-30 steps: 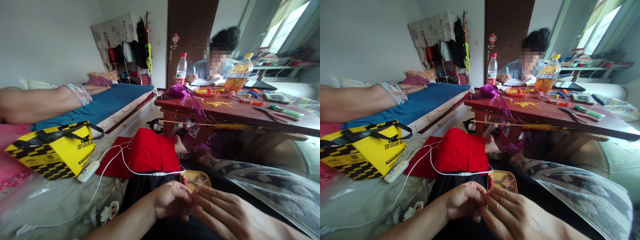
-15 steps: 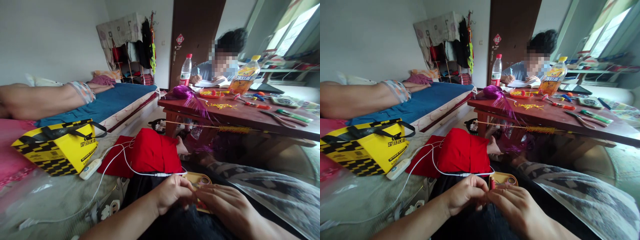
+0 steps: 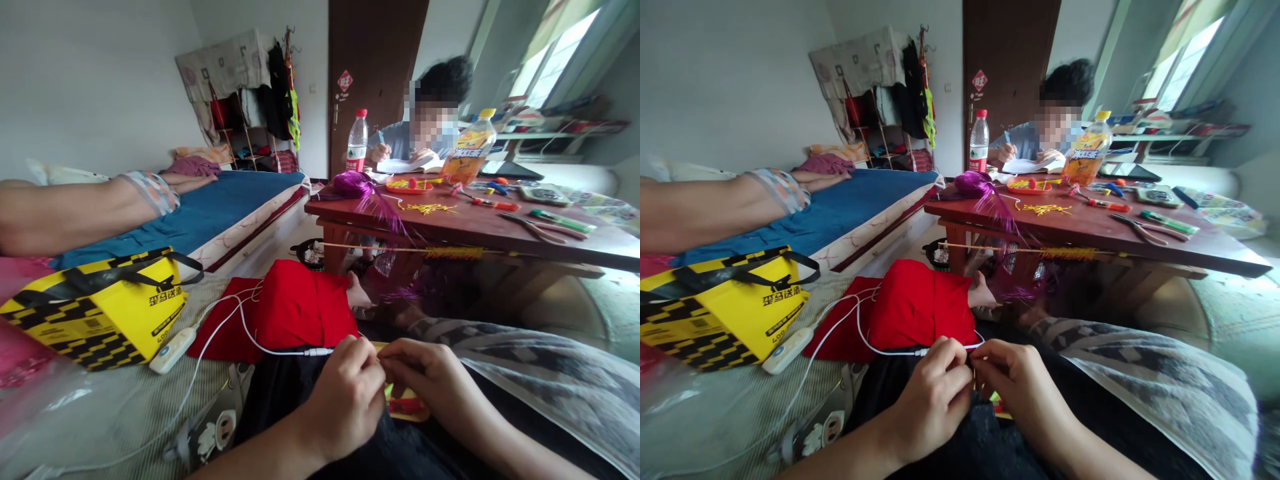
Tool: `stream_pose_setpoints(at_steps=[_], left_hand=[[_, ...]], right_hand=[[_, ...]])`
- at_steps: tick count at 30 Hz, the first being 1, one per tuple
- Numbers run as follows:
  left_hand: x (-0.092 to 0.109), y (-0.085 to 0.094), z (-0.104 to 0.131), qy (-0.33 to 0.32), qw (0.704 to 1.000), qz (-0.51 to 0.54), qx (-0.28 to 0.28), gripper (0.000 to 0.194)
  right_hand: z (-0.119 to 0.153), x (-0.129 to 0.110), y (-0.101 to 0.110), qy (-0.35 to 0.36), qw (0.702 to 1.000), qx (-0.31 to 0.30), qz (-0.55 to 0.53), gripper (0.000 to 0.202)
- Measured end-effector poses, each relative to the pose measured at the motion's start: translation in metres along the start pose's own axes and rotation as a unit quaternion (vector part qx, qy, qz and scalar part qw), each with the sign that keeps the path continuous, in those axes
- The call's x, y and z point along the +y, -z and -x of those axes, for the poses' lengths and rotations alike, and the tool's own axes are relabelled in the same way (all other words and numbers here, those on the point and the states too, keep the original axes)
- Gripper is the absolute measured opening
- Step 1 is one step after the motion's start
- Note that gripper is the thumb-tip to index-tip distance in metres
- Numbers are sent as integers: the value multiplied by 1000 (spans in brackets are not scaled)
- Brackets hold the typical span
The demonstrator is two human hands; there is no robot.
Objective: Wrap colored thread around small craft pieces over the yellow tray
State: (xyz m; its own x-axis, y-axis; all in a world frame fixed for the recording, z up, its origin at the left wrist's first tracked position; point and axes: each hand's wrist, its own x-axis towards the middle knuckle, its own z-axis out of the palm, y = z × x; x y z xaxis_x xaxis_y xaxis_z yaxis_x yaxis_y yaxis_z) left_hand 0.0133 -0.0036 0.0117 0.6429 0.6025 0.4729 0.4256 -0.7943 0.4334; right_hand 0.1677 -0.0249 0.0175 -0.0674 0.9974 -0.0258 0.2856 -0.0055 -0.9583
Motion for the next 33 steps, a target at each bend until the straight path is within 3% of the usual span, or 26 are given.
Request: stream_pose_setpoints(at_steps=[5,10,13,15,16,17,18,20,22,24,27,33], left_hand=[[-6,2,1,-153,986,-66,-30,23],[-10,2,-4,-185,975,-112,-57,29],[-10,-3,-10,-134,988,-62,-36,29],[-10,-6,-15,-20,999,40,-17,24],[-10,-8,-19,59,992,111,-10,21],[-10,-9,-22,149,968,202,-5,17],[-11,-9,-25,236,924,300,-5,13],[-14,-11,-30,364,808,463,-17,12],[-17,-14,-32,419,723,548,-35,11],[-19,-16,-32,435,695,572,-44,11],[-17,-19,-30,449,660,601,-34,13],[-9,-17,-26,441,649,620,13,10]], right_hand=[[-12,0,-1,-78,988,-45,-126,17],[-23,7,-3,-81,989,-50,-115,29],[-21,6,-1,-58,995,-32,-81,20],[-16,4,4,5,1000,-3,17,14],[-13,3,7,70,993,6,92,15],[-11,3,10,155,972,6,176,18],[-8,3,14,252,933,-1,258,20],[-5,5,22,427,822,-17,376,23],[-4,8,28,521,723,-11,454,25],[-3,9,32,546,673,-5,499,25],[-3,9,31,553,678,-2,484,24],[-2,3,24,524,733,13,434,33]])
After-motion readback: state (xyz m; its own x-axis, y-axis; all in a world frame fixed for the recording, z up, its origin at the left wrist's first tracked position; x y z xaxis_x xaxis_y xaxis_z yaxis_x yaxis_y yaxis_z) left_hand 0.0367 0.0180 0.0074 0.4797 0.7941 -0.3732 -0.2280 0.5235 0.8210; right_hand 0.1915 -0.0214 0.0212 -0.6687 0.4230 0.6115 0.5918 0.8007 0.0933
